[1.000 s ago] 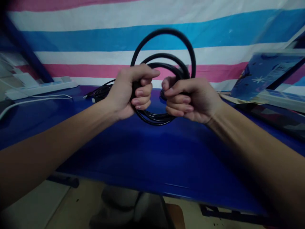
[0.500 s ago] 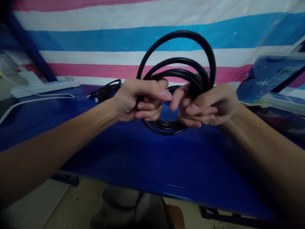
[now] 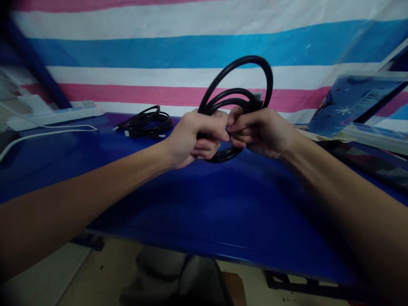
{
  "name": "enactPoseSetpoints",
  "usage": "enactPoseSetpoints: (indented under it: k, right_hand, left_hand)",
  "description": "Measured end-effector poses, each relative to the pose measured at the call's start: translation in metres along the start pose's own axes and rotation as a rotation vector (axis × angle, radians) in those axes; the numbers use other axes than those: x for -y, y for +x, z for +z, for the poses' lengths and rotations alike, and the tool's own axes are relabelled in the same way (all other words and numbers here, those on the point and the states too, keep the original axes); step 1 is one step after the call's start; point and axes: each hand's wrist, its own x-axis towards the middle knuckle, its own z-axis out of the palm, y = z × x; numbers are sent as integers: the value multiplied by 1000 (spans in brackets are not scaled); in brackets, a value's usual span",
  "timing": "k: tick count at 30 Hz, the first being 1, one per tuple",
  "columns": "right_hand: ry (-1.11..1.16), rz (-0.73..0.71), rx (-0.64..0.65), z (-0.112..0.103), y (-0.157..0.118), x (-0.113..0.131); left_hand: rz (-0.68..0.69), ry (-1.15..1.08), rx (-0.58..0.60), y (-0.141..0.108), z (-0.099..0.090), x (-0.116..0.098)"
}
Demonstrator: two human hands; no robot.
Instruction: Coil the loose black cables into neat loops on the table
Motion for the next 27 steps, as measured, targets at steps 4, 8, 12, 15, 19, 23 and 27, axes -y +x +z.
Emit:
enactPoseSetpoints:
  k: [4, 8, 12, 15, 19, 23, 27]
  right_hand:
    - [104, -18, -6, 14, 3, -1]
    - [96, -34, -92, 25, 2, 1]
    - [-28, -158, -181, 22, 4, 0]
    - [-125, -252, -272, 14, 7, -5]
    - [-54, -207, -182, 13, 6, -5]
    - [-70, -115, -14, 20, -3, 6]
    - [-107, -107, 73, 23, -12, 19]
  left_hand:
    - [172, 12, -233, 19, -25, 9]
    - [177, 64, -202, 26, -45, 7]
    - [170, 231, -21, 20, -55, 2]
    - [173, 356, 30, 13, -49, -2]
    - [229, 388, -61, 11, -32, -6]
    - [208, 299, -240, 13, -31, -10]
    - [262, 221, -124, 11, -40, -14]
